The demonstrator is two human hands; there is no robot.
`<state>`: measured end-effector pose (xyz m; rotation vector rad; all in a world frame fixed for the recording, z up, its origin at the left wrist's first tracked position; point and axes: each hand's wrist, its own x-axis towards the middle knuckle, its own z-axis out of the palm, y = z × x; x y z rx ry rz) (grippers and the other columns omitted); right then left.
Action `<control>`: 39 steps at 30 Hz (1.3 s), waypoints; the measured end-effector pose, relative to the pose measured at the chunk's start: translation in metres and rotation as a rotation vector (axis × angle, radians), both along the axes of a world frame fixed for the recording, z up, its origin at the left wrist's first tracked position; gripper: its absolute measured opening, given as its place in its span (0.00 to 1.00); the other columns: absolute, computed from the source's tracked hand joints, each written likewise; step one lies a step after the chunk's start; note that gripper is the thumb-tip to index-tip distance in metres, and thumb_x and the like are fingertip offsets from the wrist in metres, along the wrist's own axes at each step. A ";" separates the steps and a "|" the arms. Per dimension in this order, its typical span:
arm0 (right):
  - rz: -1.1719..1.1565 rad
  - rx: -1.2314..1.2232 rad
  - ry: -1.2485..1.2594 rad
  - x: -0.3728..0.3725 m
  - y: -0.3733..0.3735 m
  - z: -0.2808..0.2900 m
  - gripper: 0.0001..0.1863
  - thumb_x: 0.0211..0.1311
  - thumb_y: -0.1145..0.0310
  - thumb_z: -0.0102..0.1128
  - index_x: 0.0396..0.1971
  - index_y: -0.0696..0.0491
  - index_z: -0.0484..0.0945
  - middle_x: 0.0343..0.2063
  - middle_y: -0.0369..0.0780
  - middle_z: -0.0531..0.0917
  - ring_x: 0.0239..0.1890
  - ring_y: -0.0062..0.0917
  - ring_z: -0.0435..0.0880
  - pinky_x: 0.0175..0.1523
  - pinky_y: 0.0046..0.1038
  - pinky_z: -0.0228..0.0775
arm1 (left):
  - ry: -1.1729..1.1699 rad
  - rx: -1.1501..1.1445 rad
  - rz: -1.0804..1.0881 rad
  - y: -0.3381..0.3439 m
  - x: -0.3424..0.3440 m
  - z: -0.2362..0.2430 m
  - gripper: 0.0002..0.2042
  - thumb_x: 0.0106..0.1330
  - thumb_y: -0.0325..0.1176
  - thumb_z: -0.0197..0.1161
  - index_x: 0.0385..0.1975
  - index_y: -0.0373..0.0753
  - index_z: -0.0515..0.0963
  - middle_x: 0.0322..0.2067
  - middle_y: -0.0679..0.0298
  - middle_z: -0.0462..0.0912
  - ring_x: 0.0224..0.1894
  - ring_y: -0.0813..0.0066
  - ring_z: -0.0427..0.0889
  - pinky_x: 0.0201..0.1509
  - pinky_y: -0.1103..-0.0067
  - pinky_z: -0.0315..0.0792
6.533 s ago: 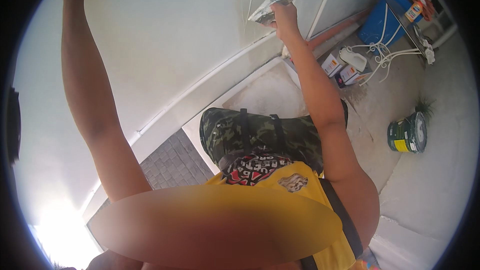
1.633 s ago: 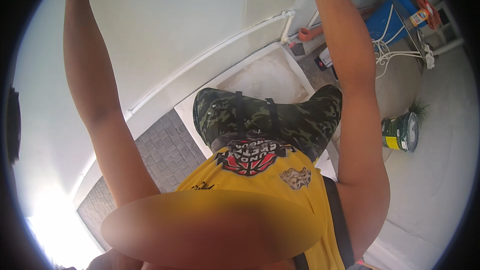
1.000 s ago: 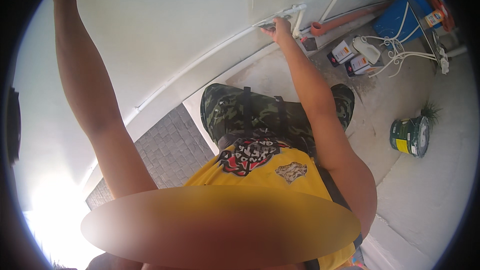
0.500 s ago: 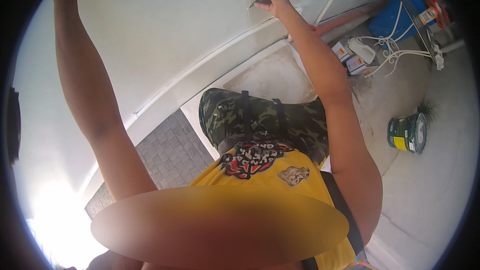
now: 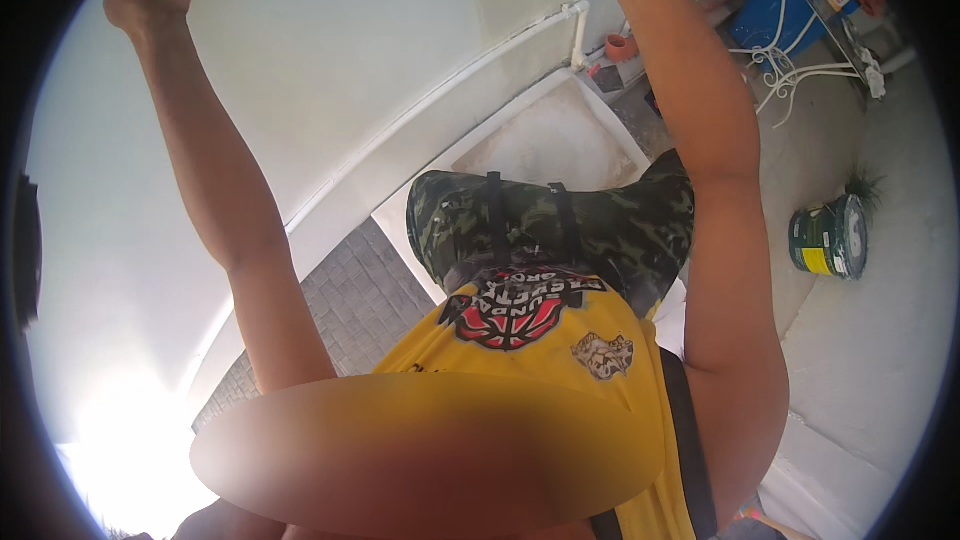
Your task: The person uses a putty knife to scoop white compound from a tray and applies it to a wall corner and baseboard area. They repeatedly smooth the compound along the wall edge and near the floor, working in small sections.
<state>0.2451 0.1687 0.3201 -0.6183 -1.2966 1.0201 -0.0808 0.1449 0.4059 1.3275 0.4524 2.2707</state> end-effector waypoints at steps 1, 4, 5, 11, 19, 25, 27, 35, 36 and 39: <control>-0.155 0.143 -0.270 0.008 -0.034 -0.019 0.16 0.62 0.74 0.58 0.49 0.62 0.74 0.41 0.50 0.80 0.41 0.41 0.83 0.47 0.44 0.82 | -0.015 -0.129 -0.160 -0.011 -0.008 -0.039 0.17 0.79 0.35 0.53 0.56 0.27 0.76 0.48 0.58 0.83 0.48 0.66 0.84 0.56 0.71 0.77; -0.240 0.312 -0.535 -0.002 -0.140 -0.087 0.19 0.66 0.75 0.62 0.57 0.59 0.73 0.44 0.42 0.80 0.41 0.32 0.80 0.55 0.32 0.76 | -0.296 -0.602 -0.599 -0.047 0.020 -0.165 0.16 0.79 0.31 0.48 0.55 0.24 0.73 0.51 0.52 0.83 0.50 0.62 0.85 0.56 0.66 0.80; -0.102 0.344 -0.439 -0.015 -0.152 -0.101 0.23 0.66 0.75 0.62 0.61 0.55 0.72 0.47 0.42 0.79 0.44 0.33 0.79 0.56 0.32 0.74 | -0.330 -0.782 -0.613 -0.060 0.033 -0.202 0.17 0.79 0.30 0.46 0.57 0.24 0.72 0.52 0.51 0.82 0.52 0.61 0.84 0.59 0.66 0.79; -0.196 0.498 -1.094 -0.045 -0.197 -0.181 0.34 0.58 0.78 0.60 0.67 0.43 0.71 0.49 0.44 0.76 0.54 0.45 0.78 0.57 0.41 0.77 | -0.509 -1.104 -0.861 -0.117 0.050 -0.297 0.16 0.78 0.37 0.52 0.54 0.29 0.75 0.41 0.52 0.84 0.41 0.60 0.87 0.41 0.70 0.86; -0.059 -0.868 0.420 -0.046 -0.078 -0.318 0.13 0.70 0.73 0.48 0.51 0.62 0.69 0.46 0.49 0.79 0.46 0.42 0.86 0.46 0.53 0.88 | -0.579 -0.827 -0.925 -0.171 0.004 -0.407 0.18 0.76 0.35 0.56 0.59 0.30 0.75 0.47 0.56 0.86 0.44 0.65 0.88 0.50 0.70 0.84; -0.185 -0.934 0.574 -0.043 0.032 -0.371 0.15 0.67 0.75 0.48 0.52 0.62 0.66 0.49 0.52 0.76 0.46 0.49 0.84 0.51 0.58 0.85 | -0.630 -1.193 -1.034 -0.223 0.060 -0.521 0.21 0.77 0.37 0.54 0.64 0.32 0.71 0.54 0.53 0.84 0.51 0.60 0.87 0.59 0.65 0.80; -0.181 -0.947 0.581 -0.037 0.052 -0.378 0.19 0.66 0.77 0.49 0.55 0.63 0.62 0.49 0.53 0.74 0.47 0.51 0.83 0.51 0.60 0.85 | -0.710 -1.236 -1.088 -0.234 0.069 -0.547 0.21 0.77 0.37 0.54 0.64 0.32 0.71 0.54 0.53 0.84 0.51 0.61 0.87 0.59 0.65 0.80; -0.110 -0.953 0.254 -0.044 0.072 -0.338 0.23 0.66 0.76 0.51 0.59 0.60 0.60 0.50 0.53 0.72 0.50 0.51 0.81 0.48 0.58 0.87 | -0.762 -1.110 -1.165 -0.235 0.066 -0.565 0.17 0.77 0.35 0.54 0.59 0.31 0.75 0.50 0.53 0.86 0.47 0.62 0.88 0.54 0.66 0.83; -0.148 -0.866 0.175 -0.050 0.067 -0.322 0.24 0.65 0.76 0.52 0.59 0.60 0.59 0.51 0.53 0.72 0.51 0.51 0.81 0.47 0.56 0.87 | -0.762 -1.116 -1.147 -0.235 0.066 -0.563 0.18 0.77 0.35 0.54 0.59 0.31 0.74 0.50 0.53 0.86 0.47 0.61 0.88 0.54 0.66 0.83; -0.343 -0.590 -0.066 -0.074 0.050 -0.264 0.26 0.64 0.74 0.54 0.59 0.63 0.57 0.53 0.54 0.70 0.49 0.51 0.82 0.46 0.47 0.89 | -0.764 -1.107 -1.169 -0.235 0.067 -0.562 0.18 0.77 0.36 0.55 0.59 0.31 0.74 0.50 0.53 0.86 0.47 0.61 0.88 0.54 0.66 0.83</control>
